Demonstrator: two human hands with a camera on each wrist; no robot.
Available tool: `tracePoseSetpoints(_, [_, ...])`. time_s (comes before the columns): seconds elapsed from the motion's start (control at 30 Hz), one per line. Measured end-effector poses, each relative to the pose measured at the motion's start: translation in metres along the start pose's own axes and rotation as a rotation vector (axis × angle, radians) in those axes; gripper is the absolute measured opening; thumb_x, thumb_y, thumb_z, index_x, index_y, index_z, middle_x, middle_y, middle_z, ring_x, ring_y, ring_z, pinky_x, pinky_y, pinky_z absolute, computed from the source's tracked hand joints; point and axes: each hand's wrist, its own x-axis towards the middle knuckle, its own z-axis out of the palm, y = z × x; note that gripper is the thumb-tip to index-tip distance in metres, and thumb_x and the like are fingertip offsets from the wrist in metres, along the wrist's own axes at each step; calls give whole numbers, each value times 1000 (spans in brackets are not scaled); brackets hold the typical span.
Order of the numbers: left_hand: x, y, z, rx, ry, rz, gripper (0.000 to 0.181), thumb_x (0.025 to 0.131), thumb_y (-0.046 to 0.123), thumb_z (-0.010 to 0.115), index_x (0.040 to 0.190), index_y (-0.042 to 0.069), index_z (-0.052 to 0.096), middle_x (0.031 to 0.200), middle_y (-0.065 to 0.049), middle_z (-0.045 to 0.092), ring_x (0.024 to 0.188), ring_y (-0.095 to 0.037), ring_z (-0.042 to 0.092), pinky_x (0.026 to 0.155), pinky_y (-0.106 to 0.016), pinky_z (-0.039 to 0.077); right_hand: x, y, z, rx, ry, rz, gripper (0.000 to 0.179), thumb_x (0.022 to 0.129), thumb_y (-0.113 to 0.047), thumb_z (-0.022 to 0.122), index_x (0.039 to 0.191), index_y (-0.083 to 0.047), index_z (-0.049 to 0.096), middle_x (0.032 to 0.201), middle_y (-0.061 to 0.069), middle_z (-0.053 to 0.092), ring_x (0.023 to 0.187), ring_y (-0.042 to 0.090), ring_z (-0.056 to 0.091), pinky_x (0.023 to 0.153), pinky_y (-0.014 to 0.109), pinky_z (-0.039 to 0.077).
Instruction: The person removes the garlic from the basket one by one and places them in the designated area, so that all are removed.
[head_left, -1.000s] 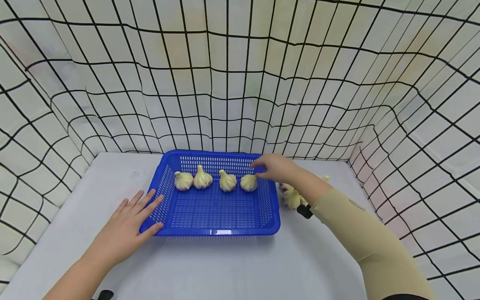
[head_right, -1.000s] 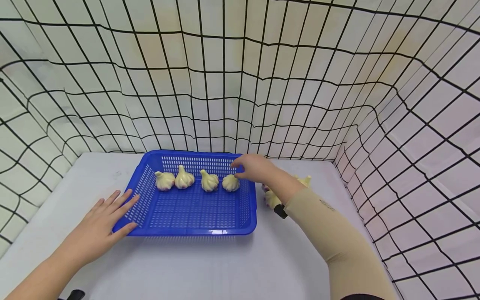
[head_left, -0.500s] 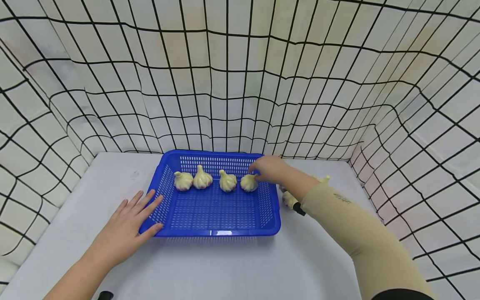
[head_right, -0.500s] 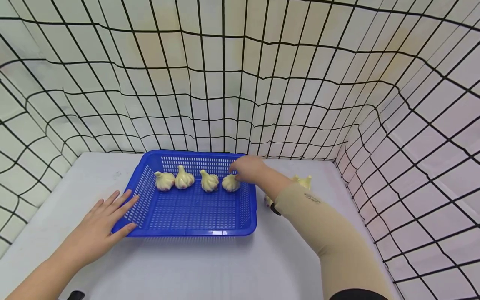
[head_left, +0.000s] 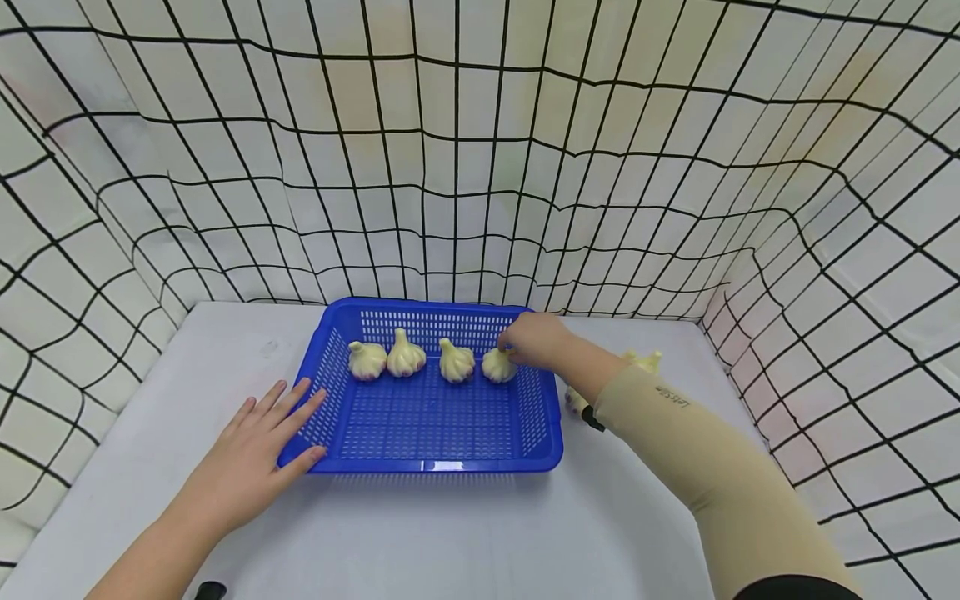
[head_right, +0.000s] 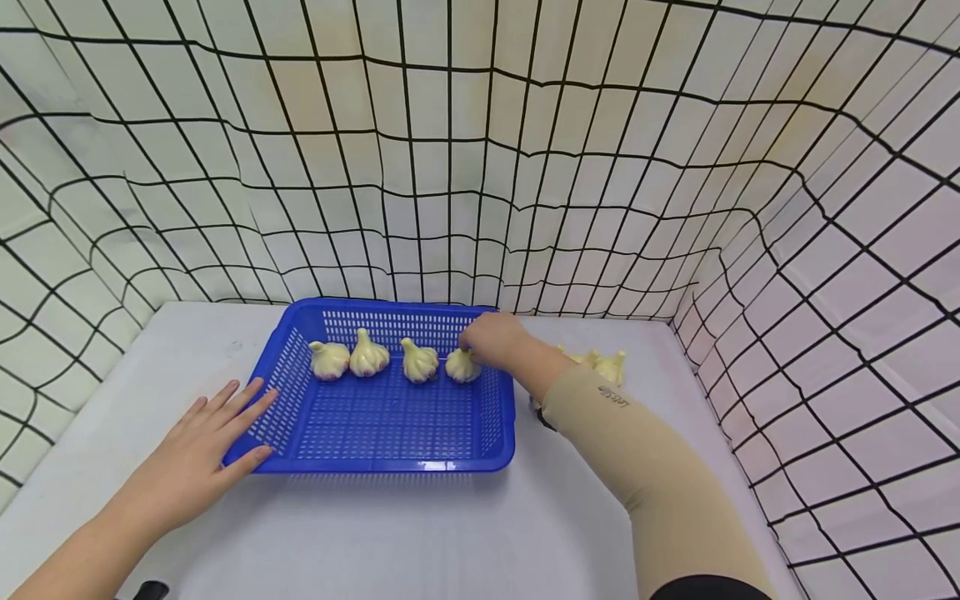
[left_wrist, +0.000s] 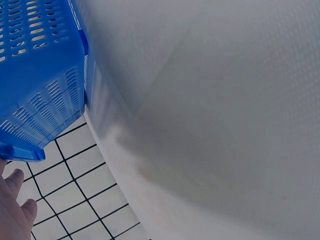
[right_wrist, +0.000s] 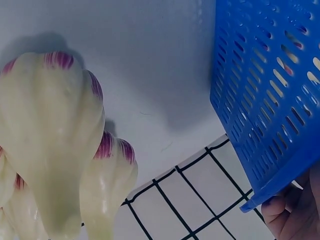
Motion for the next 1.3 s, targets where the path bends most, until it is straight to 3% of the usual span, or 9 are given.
tracePoseSetpoints(0.3, [1, 2, 0, 0, -8, -12, 76, 96, 54, 56, 158, 20, 29, 162, -15, 25, 151, -38, 8, 119, -44, -16, -1, 2, 2, 32, 2, 8, 25, 92, -26, 71, 117, -24, 74, 114, -4, 72, 107, 19, 64, 89, 36, 55])
tracePoseSetpoints(0.77, [1, 1, 0, -2, 12, 8, 75, 98, 52, 55, 159, 20, 26, 162, -16, 24, 152, -36, 4, 118, -43, -18, -4, 5, 7, 140, 87, 39, 25, 94, -20, 68, 118, -24, 74, 116, -7, 71, 107, 16, 62, 90, 34, 53])
tracePoseSetpoints(0.97, [1, 2, 0, 4, 20, 9, 74, 97, 52, 56, 158, 19, 29, 162, -16, 26, 151, -37, 6, 118, -42, -17, -5, 5, 7, 181, 153, 27, 27, 93, -15, 69, 118, -24, 74, 119, -6, 70, 113, 17, 62, 93, 36, 53])
tracePoseSetpoints(1.17, [0, 2, -2, -2, -12, 2, 75, 97, 53, 55, 158, 19, 27, 162, -17, 25, 151, -40, 8, 118, -45, -17, -10, 5, 5, 250, 238, 2, 30, 94, -12, 68, 123, -21, 71, 121, -3, 70, 115, 18, 63, 97, 35, 51])
tracePoseSetpoints(1.3, [1, 2, -2, 1, -5, 2, 75, 97, 53, 55, 158, 19, 27, 162, -17, 25, 151, -39, 7, 118, -45, -18, -15, 5, 1, 305, 289, 27, 31, 94, -14, 68, 124, -21, 70, 126, -1, 68, 118, 20, 61, 98, 37, 51])
